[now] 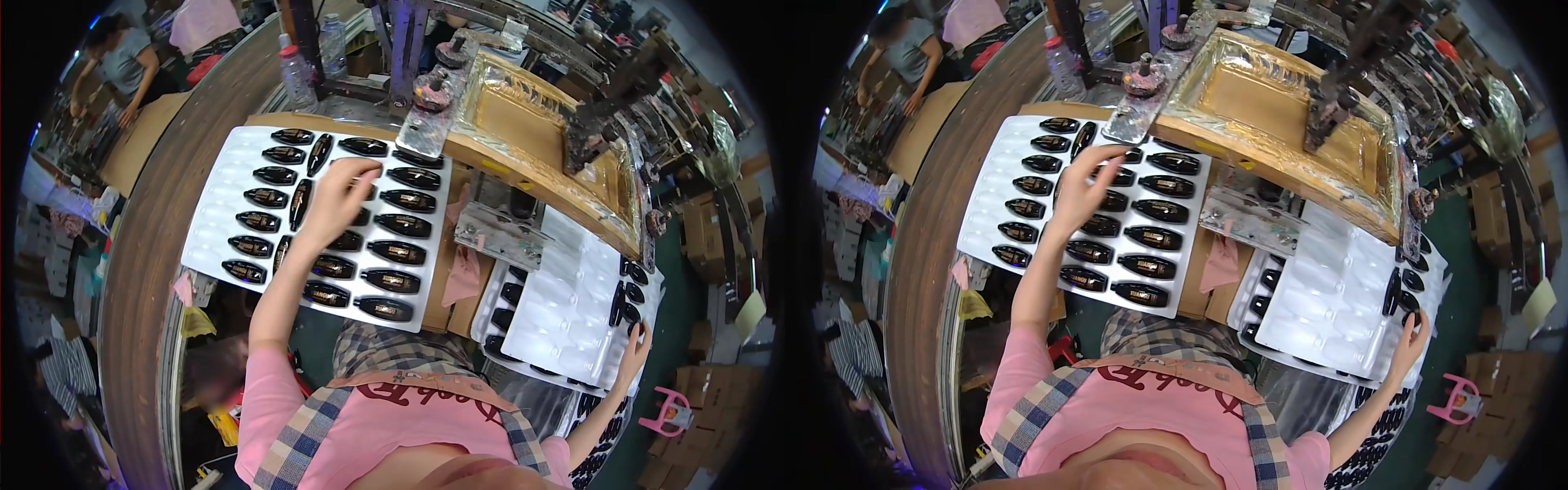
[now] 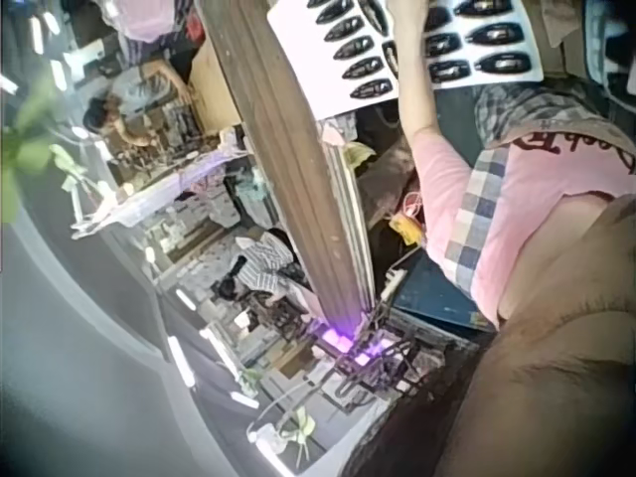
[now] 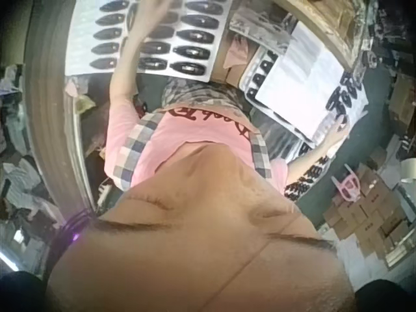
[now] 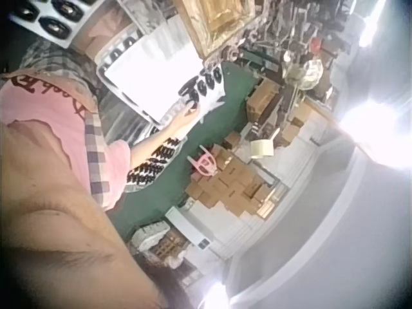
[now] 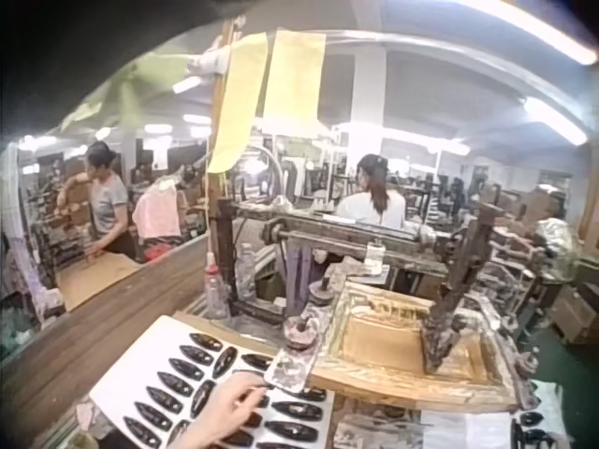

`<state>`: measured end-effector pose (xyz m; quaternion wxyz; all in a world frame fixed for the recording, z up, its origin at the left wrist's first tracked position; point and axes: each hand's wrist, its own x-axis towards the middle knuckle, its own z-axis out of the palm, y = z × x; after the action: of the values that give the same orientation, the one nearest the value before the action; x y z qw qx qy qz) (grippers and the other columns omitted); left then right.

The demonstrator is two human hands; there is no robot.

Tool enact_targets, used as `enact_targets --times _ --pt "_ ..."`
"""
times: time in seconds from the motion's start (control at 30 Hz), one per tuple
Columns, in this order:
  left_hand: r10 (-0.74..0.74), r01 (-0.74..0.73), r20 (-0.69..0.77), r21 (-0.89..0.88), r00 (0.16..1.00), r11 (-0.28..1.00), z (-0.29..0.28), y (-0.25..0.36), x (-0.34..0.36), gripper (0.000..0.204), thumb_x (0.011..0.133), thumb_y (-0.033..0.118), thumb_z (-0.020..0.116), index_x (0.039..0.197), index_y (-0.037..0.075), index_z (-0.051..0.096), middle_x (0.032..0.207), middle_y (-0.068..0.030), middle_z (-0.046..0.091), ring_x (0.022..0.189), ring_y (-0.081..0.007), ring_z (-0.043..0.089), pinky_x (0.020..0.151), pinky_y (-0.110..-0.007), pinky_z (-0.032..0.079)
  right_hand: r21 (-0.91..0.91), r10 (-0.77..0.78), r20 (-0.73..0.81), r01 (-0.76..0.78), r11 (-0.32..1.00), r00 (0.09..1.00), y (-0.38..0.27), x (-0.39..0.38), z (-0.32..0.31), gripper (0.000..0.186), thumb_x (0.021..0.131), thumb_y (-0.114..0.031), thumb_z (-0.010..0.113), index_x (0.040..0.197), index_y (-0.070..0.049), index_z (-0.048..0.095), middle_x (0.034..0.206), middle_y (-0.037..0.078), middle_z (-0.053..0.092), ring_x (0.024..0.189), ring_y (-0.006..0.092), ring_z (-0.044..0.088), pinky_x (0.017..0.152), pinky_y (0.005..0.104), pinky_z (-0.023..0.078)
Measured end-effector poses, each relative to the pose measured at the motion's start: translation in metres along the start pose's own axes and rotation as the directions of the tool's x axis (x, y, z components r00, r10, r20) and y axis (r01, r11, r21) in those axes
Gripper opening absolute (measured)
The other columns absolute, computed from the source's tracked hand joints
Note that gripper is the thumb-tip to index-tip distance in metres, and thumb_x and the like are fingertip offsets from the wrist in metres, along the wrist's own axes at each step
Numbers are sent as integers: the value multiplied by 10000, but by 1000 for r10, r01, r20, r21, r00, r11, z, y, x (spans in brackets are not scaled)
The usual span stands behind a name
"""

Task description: Picking up hair clips from a tray, placing them under a manual screen printing press to apply a gold logo, and then moving them to a final storage tray.

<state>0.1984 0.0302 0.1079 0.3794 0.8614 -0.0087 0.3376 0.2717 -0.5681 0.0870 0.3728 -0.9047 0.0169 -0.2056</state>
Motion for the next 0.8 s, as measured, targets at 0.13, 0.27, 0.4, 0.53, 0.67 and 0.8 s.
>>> enact_targets --times 0.13,0.27,0.4,0.53,0.67,0.8 --pt "98 -53 221 -201 970 978 74 28 61 178 799 100 522 942 2 564 948 -148 577 901 -288 542 774 -329 420 285 -62 140 20 958 988 -85 4 29 350 836 -127 527 1164 -36 444 1174 60 449 911 121 496 735 224 409" --pt "512 -498 8 -217 859 839 120 27 98 195 800 116 538 939 -19 562 918 -117 596 859 -220 565 767 -303 432 370 -273 269 163 914 924 -130 11 68 432 755 -32 592 1157 -35 434 1231 80 384 917 130 515 778 235 405" --pt "141 -32 214 -446 967 894 124 18 109 195 801 112 544 940 -22 570 904 -96 599 848 -183 561 756 -287 438 384 -275 333 136 913 902 -166 10 96 508 719 -85 654 1152 11 407 993 101 541 855 154 533 772 260 413" --pt "-73 250 283 -664 956 705 105 26 117 195 802 108 549 942 -25 578 890 -75 601 838 -146 557 746 -270 445 339 -380 463 236 911 801 -194 27 138 502 695 -229 697 1084 11 489 1012 104 548 873 195 528 792 291 399" --pt "-159 319 290 -670 944 671 56 19 111 195 803 104 554 943 -28 586 876 -54 603 827 -108 553 735 -253 451 269 -465 464 380 885 754 -239 21 169 469 711 -322 670 1030 -4 539 1019 122 555 939 235 506 837 304 372" --pt "-312 394 241 -548 919 738 -10 -61 86 207 789 128 594 950 -2 600 869 -51 609 791 -106 565 712 -229 456 236 -370 616 285 929 696 -253 13 188 492 717 -351 654 1045 -5 534 1025 149 551 978 260 493 849 315 363"
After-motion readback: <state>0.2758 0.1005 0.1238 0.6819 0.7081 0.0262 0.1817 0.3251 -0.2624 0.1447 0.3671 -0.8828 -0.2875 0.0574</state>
